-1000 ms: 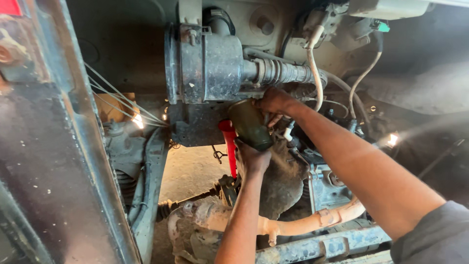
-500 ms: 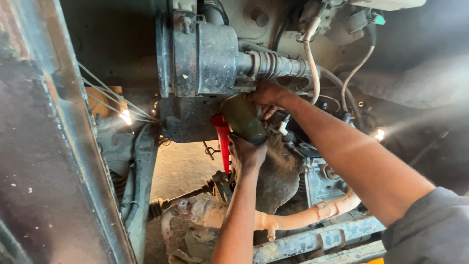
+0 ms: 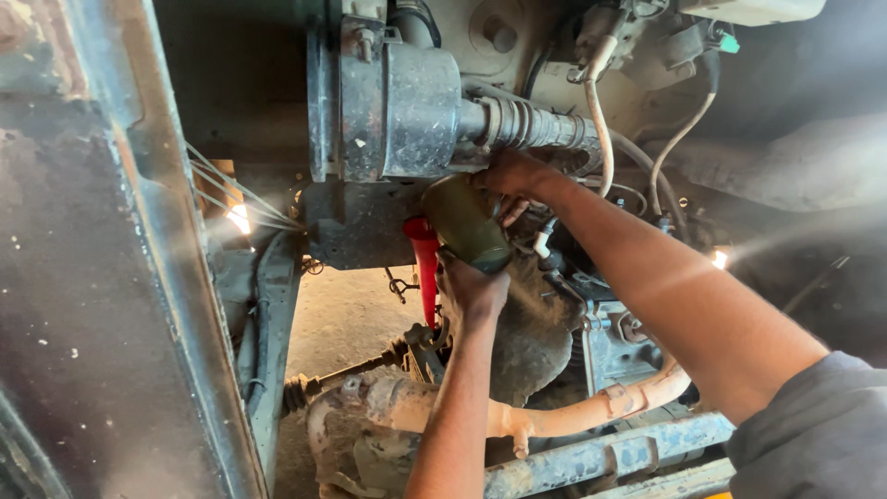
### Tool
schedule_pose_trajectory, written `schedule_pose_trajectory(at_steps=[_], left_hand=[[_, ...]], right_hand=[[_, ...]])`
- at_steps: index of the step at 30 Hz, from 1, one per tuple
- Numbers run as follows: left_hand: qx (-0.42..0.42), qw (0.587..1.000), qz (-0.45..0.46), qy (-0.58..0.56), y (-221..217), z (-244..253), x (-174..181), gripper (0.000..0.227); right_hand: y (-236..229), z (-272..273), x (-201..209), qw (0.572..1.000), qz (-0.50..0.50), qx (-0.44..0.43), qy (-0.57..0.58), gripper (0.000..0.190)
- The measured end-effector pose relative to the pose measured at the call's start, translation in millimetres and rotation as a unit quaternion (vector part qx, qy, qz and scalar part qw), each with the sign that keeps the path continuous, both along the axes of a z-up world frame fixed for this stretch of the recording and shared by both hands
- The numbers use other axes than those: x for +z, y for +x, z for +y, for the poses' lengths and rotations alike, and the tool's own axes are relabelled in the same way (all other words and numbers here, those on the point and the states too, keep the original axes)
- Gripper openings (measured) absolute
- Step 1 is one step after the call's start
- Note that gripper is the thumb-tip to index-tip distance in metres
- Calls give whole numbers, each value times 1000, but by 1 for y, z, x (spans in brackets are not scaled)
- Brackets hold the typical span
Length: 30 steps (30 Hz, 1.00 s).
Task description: The person pours oil from a container into a cup and then pours the oil from the cup into the engine of a vehicle.
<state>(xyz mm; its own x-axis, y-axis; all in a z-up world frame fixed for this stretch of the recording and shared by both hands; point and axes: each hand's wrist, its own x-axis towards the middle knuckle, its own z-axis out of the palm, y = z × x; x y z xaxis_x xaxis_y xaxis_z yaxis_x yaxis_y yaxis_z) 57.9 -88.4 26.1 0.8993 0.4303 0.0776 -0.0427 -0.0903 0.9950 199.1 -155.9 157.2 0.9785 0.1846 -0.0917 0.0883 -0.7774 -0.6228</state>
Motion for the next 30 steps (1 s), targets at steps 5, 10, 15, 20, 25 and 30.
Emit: schedule_pose_trajectory(at_steps=[5,10,15,20,25,30], left_hand=[[-10,1000,6,-22,-1,1,3,76],[-1,1000,19,-13,-1,1,1,77],[4,1000,9,-23,5,1,-3,79],[4,1000,4,-27,7,0,-4,80],[4,999,-6,-38,7,0,-3,82],[3,998,-19,-52,6,0,-1,84]], right_hand=[[-2,0,-1,1000,-19,13,-9,43],[-2,0,-4,1000,-20,3,13,40],[-4,1,-4,1000,-19,9,10,41],[-6,1,-3,1000,-9,16,15,42],[-12,-2,1,999,2,36,19,43],[-19,-3,5,998,30,31,46,44]])
